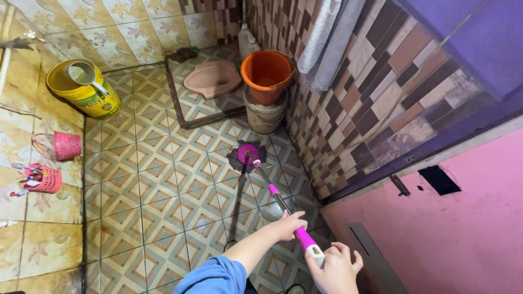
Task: The person mops a tiled floor in a bathroom, moving a mop around a squat toilet and several plastic buckets.
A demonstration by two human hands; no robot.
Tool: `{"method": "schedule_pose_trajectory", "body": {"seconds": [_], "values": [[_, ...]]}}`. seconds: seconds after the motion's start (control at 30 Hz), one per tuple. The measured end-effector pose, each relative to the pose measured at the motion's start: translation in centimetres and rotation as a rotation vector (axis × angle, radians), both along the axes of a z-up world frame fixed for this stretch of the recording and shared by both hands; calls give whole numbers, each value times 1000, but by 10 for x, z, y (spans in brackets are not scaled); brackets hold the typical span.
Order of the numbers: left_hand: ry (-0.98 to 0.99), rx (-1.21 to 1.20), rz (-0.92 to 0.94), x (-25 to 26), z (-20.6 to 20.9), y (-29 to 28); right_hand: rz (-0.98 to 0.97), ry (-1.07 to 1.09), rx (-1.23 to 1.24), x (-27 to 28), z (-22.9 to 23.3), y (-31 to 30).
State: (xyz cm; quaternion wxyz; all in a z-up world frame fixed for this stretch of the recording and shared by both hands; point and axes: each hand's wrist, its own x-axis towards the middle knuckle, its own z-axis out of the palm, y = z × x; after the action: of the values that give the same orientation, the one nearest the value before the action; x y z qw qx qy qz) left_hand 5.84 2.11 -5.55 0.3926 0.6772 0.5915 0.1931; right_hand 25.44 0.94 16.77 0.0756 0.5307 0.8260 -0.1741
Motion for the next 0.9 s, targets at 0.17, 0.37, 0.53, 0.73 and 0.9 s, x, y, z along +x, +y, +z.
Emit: {"method": "schedule_pose_trajectory", "body": {"seconds": [0.17, 0.37, 0.53, 0.73, 0.9], "values": [[21, -53, 77, -6, -6, -3, -15, 71, 44, -11, -11, -11], [70, -100, 215, -23, -7, 9, 25, 66, 22, -39, -12, 2], [197, -140, 202, -57, 4, 29, 35, 62, 58, -77, -29, 22], [218, -145, 215, -108, 17, 38, 57, 69, 126, -138, -52, 39], [230, -162, 251, -153, 30, 40, 77, 83, 133, -184, -60, 48]]}}
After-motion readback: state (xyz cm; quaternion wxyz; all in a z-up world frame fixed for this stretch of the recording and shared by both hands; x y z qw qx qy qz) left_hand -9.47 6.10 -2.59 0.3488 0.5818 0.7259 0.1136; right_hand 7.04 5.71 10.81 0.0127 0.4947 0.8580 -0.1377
